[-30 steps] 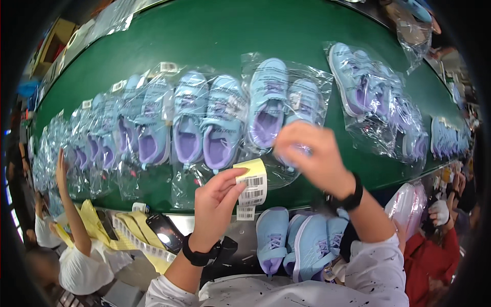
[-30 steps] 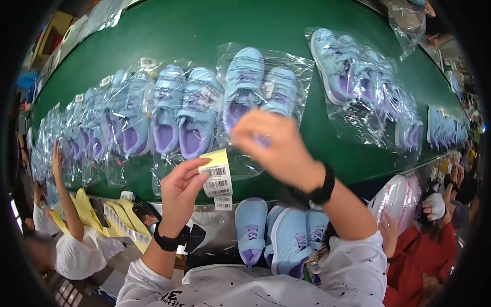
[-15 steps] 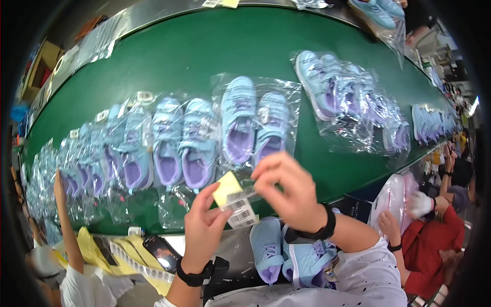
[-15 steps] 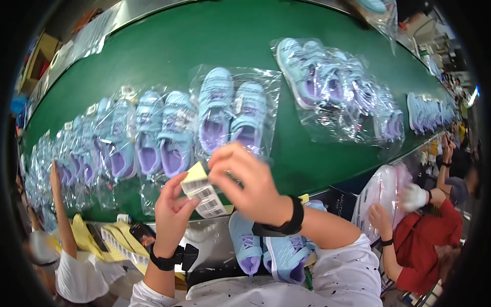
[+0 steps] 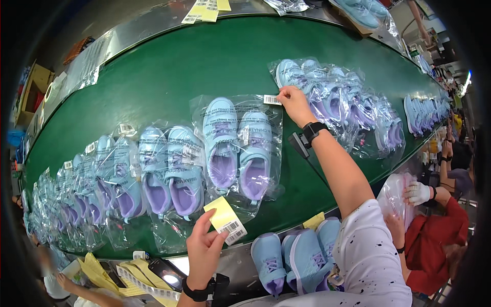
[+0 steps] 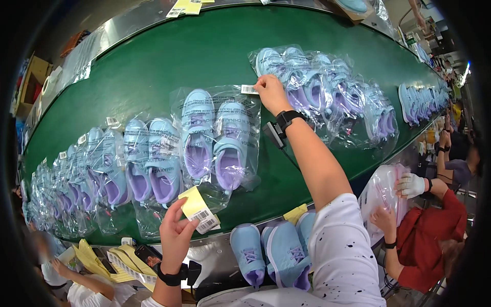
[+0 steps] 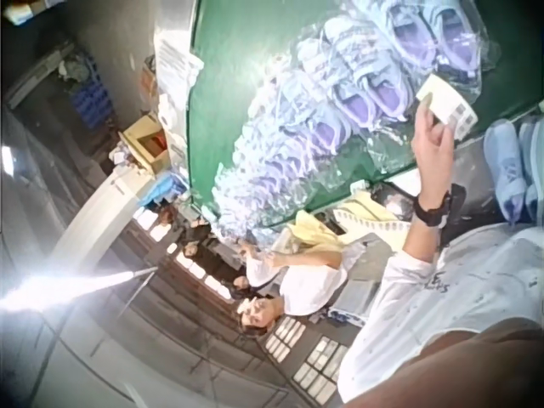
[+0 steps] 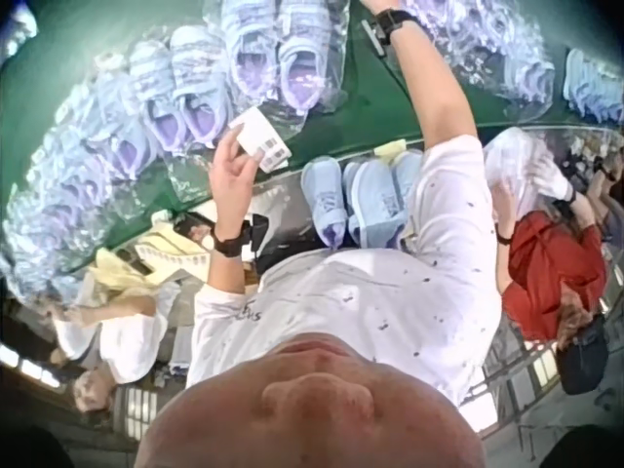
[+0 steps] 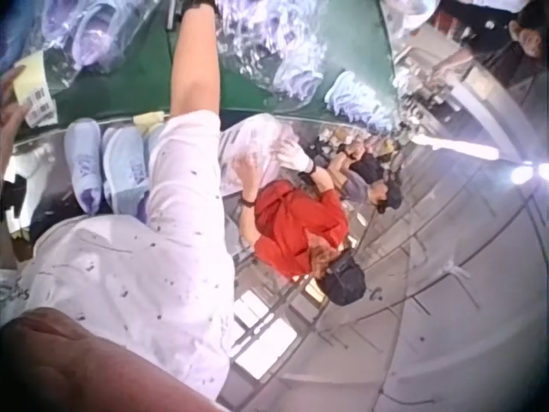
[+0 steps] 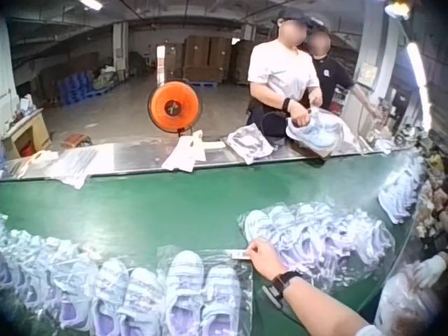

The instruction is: The person applies barcode stickers to clear plastic bags containing pairs of light blue and purple shoes. They peel individual labels from a yellow sheet and affix them to the packaging on a green table, then move the labeled bags to a pile on the right.

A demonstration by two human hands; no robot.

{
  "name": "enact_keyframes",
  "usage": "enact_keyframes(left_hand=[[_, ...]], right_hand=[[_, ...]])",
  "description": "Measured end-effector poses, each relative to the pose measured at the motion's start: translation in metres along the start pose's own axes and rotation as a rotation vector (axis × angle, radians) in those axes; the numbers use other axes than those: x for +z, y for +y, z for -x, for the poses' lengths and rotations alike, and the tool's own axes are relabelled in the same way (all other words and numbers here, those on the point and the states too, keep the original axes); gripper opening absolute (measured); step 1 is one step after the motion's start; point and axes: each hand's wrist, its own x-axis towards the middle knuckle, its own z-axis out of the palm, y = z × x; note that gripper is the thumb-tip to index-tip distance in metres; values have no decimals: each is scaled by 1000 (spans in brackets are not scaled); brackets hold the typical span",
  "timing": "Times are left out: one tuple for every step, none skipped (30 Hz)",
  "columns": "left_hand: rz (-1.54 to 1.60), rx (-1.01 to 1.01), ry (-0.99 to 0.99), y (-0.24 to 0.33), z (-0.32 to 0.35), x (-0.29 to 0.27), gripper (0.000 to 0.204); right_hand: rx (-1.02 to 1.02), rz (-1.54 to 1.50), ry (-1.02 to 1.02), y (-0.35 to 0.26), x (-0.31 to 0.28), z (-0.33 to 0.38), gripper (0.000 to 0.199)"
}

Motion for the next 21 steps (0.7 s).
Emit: enact_keyframes(left_hand=[[5, -3, 5, 1, -1, 1, 54], [9, -9, 14, 0, -1, 2, 54], [31, 2, 18, -1, -3, 3, 54], [52, 12, 22, -2, -4, 4, 54], [74, 22, 21, -2, -5, 4, 54], [68, 28, 21, -2, -6, 5, 54], [61, 33, 21, -2, -6, 6, 54], [53, 40, 23, -1, -6, 7, 54], [52, 44, 29, -1, -6, 8, 54], [49, 48, 34, -2, -6, 9, 54], [48, 55, 36, -2, -6, 10, 54], [44, 51, 37, -2, -5, 11, 54], [39, 47, 36, -4, -5, 11, 54], [32, 43, 40, -4, -4, 11, 54], [35, 40, 46, -4, -3, 12, 54], [38, 37, 50, -3, -2, 14, 54], [40, 35, 57, -2, 0, 14, 54], [50, 33, 62, -2, 2, 15, 54], [60, 31, 67, -3, 4, 16, 55], [72, 33, 68, -2, 5, 17, 55], [70, 39, 65, -2, 6, 17, 55]], right_hand=[[-16, 19, 14, -1, 1, 1, 11], [-31, 34, 25, -1, 3, 3, 11], [-46, 49, 35, -1, 5, 3, 10], [-68, 69, 54, -1, 9, 2, 9], [-86, 93, 76, 0, 11, 3, 8], [-106, 117, 98, 1, 13, 3, 8], [-110, 142, 104, 3, 14, 4, 7], [-116, 164, 110, 3, 15, 4, 6], [-122, 187, 116, 3, 17, 4, 5], [-127, 215, 126, 3, 19, 5, 6], [-133, 246, 139, 3, 20, 4, 6], [-138, 277, 153, 4, 21, 4, 7], [-134, 336, 147, 4, 23, 6, 8], [-133, 391, 138, -2, 27, 8, 10], [-130, 447, 130, -8, 29, 10, 11], [-108, 449, 89, -12, 26, 11, 11], [-65, 497, 27, -26, 20, 9, 14], [-21, 547, -32, -40, 11, 6, 19], [24, 597, -93, -49, 5, 4, 24], [50, 666, -153, -50, -1, -2, 31], [-71, 616, -48, -48, -12, -3, 32]])
